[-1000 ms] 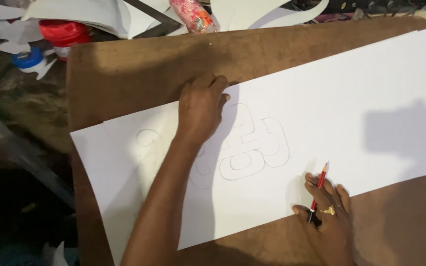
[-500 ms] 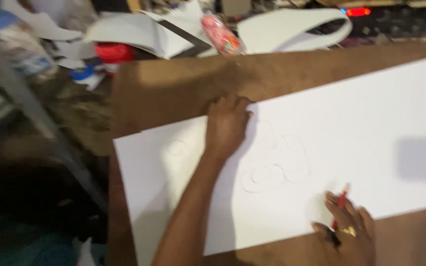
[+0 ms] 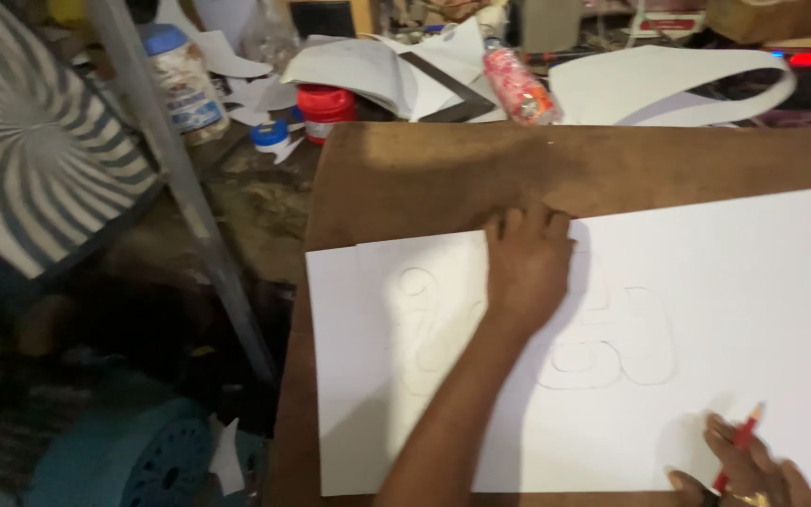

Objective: Drawing letters and shapes on a large white sheet of paper using a pencil and a square.

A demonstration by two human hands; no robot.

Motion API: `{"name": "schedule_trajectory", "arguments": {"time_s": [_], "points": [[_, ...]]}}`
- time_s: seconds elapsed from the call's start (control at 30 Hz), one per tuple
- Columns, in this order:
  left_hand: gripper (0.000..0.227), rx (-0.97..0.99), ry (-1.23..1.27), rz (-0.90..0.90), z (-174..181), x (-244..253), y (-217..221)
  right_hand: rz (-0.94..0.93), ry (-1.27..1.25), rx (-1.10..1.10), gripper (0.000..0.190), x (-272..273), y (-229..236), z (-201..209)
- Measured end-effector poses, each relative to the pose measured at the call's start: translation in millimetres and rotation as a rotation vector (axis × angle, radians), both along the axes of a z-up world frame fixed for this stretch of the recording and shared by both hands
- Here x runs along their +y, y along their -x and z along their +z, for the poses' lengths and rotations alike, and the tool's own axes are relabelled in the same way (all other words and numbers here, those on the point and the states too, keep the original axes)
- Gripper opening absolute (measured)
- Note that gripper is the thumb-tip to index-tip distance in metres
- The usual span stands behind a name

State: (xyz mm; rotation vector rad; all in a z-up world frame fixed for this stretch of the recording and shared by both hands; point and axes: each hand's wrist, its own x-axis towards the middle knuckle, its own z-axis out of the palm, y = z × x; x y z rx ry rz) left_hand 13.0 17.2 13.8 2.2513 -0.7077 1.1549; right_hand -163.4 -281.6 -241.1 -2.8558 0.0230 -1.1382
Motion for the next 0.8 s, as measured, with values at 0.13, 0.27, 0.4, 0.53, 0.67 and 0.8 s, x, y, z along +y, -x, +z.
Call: {"name": "schedule_trajectory", "arguments": {"time_s": [0.13, 0.27, 0.4, 0.53, 0.67, 0.8], "points": [[0.023, 0.041, 0.059, 0.001, 0, -2, 7, -0.176, 0.168, 0.272, 0.079, -35, -18, -27], [0.021, 0.065, 0.065, -0.029, -3, 3, 8, -0.12, 0.178, 0.218, 0.079, -49, -23, -51], [0.024, 0.059, 0.068, -0.025, -5, 1, 2, 0.007, 0.057, 0.109, 0.072, -66, -8, -52], [0.029, 0.049, -0.032, 0.085, -27, -3, -19, 0.095, -0.115, 0.094, 0.064, 48, 61, 23], [0.032, 0.056, -0.006, 0.035, -19, 14, -2, 0.081, -0.22, 0.052, 0.058, 91, 51, 115], [0.03, 0.007, -0.021, 0.006, -6, 29, 7, 0.103, -0.254, 0.15, 0.06, 98, 53, 129]]}}
